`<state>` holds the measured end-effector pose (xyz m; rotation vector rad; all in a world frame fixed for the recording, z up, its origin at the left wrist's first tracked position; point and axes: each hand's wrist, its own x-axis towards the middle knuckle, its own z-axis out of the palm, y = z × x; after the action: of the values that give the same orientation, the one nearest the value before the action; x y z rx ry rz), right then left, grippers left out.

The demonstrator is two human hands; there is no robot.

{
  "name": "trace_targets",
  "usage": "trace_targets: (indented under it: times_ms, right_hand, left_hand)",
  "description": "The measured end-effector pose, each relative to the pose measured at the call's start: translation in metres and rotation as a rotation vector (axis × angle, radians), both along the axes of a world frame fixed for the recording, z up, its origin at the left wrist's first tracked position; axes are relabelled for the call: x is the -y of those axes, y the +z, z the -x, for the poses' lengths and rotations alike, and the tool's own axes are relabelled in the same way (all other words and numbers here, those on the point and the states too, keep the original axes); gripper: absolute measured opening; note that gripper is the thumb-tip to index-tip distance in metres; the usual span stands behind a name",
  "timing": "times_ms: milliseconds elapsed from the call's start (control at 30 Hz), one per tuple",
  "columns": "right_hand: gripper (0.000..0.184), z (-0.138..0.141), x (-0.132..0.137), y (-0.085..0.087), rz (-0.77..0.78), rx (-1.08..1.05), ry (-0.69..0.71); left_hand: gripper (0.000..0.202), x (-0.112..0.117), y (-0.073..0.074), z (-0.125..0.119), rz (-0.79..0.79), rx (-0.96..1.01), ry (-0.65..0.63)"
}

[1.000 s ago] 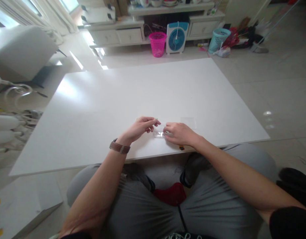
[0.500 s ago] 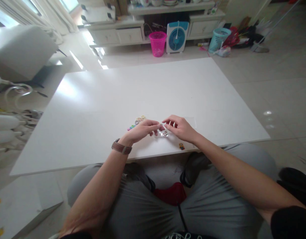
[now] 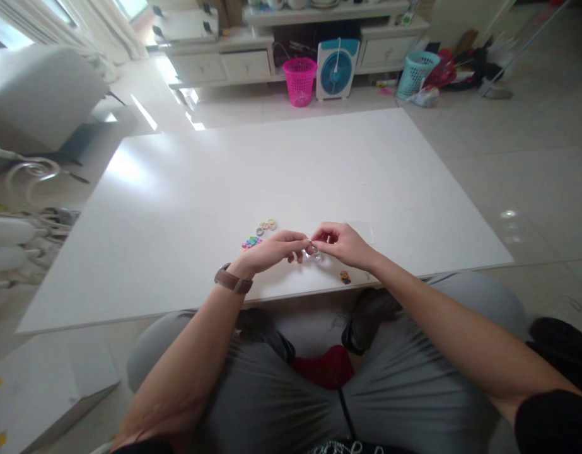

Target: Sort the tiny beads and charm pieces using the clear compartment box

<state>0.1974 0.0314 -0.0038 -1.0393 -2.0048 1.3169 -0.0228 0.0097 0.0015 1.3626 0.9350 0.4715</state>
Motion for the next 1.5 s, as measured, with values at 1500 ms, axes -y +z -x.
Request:
trace_targets:
  times_ms: [1500]
  right_hand:
    - [0.009, 0.004, 0.009, 0.004, -0.095, -0.111, -0.113]
  left_hand:
    - [0.026, 0.002, -0.005, -0.011, -0.084, 0.12, 0.26]
